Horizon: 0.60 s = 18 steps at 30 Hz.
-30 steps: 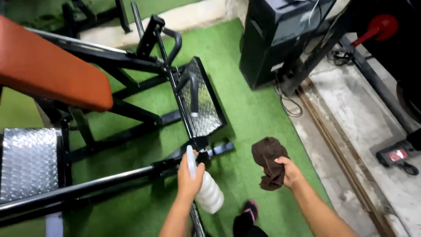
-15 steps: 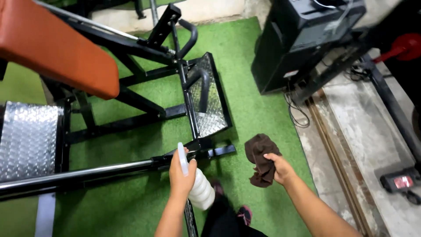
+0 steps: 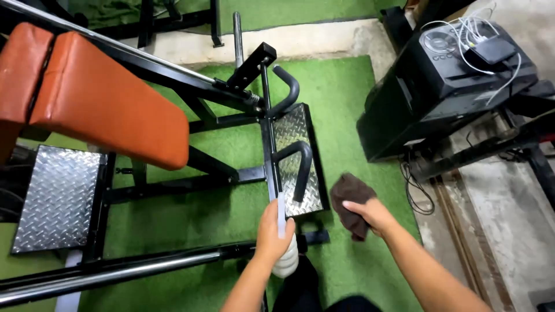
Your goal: Cleaning and wiping down various gym machines using a spray bottle and a cloth.
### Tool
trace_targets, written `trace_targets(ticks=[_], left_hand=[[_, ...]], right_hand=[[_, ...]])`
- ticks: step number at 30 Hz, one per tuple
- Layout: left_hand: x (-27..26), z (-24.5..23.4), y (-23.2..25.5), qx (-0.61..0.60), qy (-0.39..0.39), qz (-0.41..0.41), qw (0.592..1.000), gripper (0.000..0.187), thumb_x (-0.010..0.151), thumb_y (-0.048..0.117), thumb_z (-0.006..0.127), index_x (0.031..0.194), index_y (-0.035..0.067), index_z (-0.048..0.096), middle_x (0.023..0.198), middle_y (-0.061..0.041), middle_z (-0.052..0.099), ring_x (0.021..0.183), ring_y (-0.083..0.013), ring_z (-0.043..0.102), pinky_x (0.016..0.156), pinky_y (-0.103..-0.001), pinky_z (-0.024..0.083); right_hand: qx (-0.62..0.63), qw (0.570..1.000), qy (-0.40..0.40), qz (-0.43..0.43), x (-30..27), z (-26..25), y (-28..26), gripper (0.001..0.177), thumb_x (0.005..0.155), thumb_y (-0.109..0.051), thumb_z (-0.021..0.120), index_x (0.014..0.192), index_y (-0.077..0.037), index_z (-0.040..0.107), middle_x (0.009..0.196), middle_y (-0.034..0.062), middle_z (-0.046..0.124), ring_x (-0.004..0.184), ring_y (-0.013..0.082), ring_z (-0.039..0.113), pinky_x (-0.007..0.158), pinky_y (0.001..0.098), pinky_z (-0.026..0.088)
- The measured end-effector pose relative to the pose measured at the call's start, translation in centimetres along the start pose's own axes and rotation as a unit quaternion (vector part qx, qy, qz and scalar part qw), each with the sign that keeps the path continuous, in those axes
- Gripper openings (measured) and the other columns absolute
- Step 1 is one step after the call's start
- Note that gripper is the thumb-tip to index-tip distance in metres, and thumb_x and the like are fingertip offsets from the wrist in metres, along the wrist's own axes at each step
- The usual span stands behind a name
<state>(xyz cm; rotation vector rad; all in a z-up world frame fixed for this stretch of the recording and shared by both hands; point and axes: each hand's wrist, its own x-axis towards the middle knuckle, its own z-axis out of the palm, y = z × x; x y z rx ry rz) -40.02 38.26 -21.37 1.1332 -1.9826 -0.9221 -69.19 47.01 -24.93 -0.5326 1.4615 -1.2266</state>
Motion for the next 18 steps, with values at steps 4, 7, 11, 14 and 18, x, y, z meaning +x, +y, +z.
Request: trace_targets(ticks=[4,7,11,14,18], left_hand=[[0.0,0.6,-0.2,-0.013,-0.007,-0.007,1.000,0.061,0.083,0.014,0.067,0.139,-0.004,0.052,0.132,-0.028,0.060,0.122,-0.0459,0.058,0.105,-0.048,0.045],[0.4,0.2,0.4,-0.018,-0.018,-0.025,0.999,0.058,0.083,0.013,0.065,0.138,-0.003,0.052,0.130,-0.027,0.060,0.121,-0.0458,0.058,0.103,-0.047,0.046],[1.0,0.2,0.5,-0.032,-0.016,-0.076,0.996,0.054,0.083,0.012,0.064,0.134,0.000,0.055,0.126,-0.024,0.064,0.117,-0.0430,0.062,0.100,-0.044,0.050],[0.3,0.2,0.9,-0.040,-0.005,-0.110,0.993,0.052,0.084,0.011,0.064,0.134,0.001,0.056,0.123,-0.022,0.065,0.114,-0.0415,0.064,0.098,-0.043,0.052],[1.3,-0.2,0.8,-0.051,-0.005,-0.148,0.988,0.051,0.082,0.009,0.064,0.133,0.003,0.057,0.118,-0.018,0.068,0.107,-0.0352,0.070,0.093,-0.040,0.055]], right_hand=[[-0.234,0.969,0.027,-0.070,6.3,1.9,-2.6,0.051,0.080,-0.012,0.079,0.128,-0.001,0.066,0.120,0.0124,0.076,0.109,0.0258,0.071,0.098,0.0364,0.054],[-0.267,0.916,0.004,-0.300,9.9,4.3,-5.8,0.057,0.078,-0.009,0.072,0.133,0.001,0.059,0.128,0.0170,0.068,0.118,0.0326,0.065,0.102,0.0388,0.049],[-0.434,0.872,-0.008,-0.225,13.0,7.9,-9.5,0.054,0.079,-0.017,0.069,0.132,-0.007,0.067,0.129,0.0177,0.066,0.120,0.0376,0.063,0.102,0.0425,0.051],[-0.636,0.738,-0.060,-0.218,13.6,10.1,-7.0,0.053,0.073,-0.024,0.075,0.121,-0.001,0.070,0.131,0.0199,0.061,0.137,0.0414,0.043,0.110,0.0571,0.038],[-0.671,0.649,-0.069,-0.351,11.4,11.2,-2.1,0.064,0.056,-0.017,0.078,0.114,0.008,0.069,0.133,0.0212,0.054,0.148,0.0442,0.021,0.113,0.0722,0.020]])
